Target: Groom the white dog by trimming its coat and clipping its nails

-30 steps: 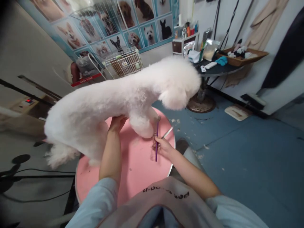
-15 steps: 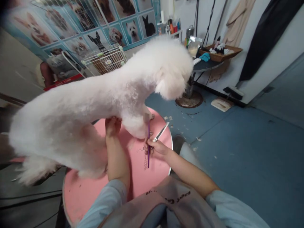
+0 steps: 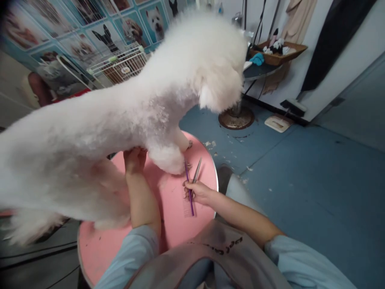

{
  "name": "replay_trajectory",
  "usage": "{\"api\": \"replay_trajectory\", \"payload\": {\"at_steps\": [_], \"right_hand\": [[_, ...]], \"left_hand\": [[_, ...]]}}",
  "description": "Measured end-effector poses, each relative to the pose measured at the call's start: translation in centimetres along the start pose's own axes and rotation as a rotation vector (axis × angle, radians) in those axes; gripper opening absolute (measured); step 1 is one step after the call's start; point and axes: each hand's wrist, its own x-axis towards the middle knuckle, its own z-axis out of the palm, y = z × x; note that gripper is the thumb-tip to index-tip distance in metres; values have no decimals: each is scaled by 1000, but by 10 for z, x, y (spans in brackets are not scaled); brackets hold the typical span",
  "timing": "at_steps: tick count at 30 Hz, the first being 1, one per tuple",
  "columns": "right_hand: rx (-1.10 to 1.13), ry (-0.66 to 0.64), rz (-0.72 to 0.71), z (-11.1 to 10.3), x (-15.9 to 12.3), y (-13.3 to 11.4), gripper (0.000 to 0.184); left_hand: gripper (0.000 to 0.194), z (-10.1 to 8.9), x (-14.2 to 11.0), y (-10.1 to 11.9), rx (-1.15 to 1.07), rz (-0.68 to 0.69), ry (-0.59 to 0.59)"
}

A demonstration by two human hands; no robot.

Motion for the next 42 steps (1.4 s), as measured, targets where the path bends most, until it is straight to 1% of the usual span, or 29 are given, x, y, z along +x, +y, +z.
{"api": "replay_trajectory", "payload": {"at_steps": [2,3,4,5,6,8,10,11,12,13,15,18,19,20,21,23,25,26,29,32,34,36,38,40,42], "right_hand": [[85,-2,-73,3,1,10,19],[131,24,-115,4,1,14,21],[147,66,-123,6,1,18,21],[132,100,-97,7,1,21,21],[101,108,-56,8,0,23,21],[77,55,-11,10,-4,28,22],[102,5,-62,8,-10,32,25],[92,21,-109,6,-15,34,25],[44,61,-137,3,-21,36,25],[-50,108,-137,-2,-27,38,26],[-339,181,-98,-12,-40,39,35],[-778,206,-111,-24,-57,34,47],[-856,203,-124,-26,-61,31,47],[-875,188,-132,-27,-63,26,45],[-845,149,-135,-26,-64,22,40],[-728,5,-144,-21,-63,11,32],[-675,-125,-189,-13,-57,1,39],[-707,-149,-224,-9,-52,-4,40],[-942,-88,-375,5,-37,-20,29],[-1176,-50,-546,14,-22,-32,26],[-1237,-42,-584,15,-14,-36,21],[-1242,-57,-593,13,-9,-37,18],[-1267,-99,-633,10,-6,-38,21],[-1335,-110,-682,8,-4,-39,26],[-1361,-91,-689,5,-3,-41,21]], "left_hand": [[36,-1,0,0,2,-11,7],[36,-1,0,0,4,-17,6],[36,-1,0,0,7,-21,5],[35,-1,0,0,12,-23,3],[35,0,0,0,19,-23,0],[36,2,0,0,31,-18,-7],[36,4,-1,0,40,-18,-15],[36,5,-2,1,44,-22,-19],[35,6,-2,2,48,-27,-19],[34,8,-3,2,54,-35,-18],[33,9,-5,4,79,-51,-20],[33,10,-8,8,107,-65,-50],[32,10,-8,8,105,-65,-66],[31,10,-9,9,98,-62,-82],[30,9,-9,8,91,-57,-93],[31,7,-8,7,85,-48,-99],[33,5,-8,4,84,-44,-86],[33,5,-7,3,81,-46,-80],[35,5,-7,1,65,-47,-67],[37,7,-7,0,62,-34,-52],[38,7,-7,0,71,-21,-44],[38,7,-7,0,81,-15,-38],[37,6,-6,-1,88,-19,-28],[38,5,-6,-2,90,-26,-20],[39,5,-5,-3,86,-23,-7]]}}
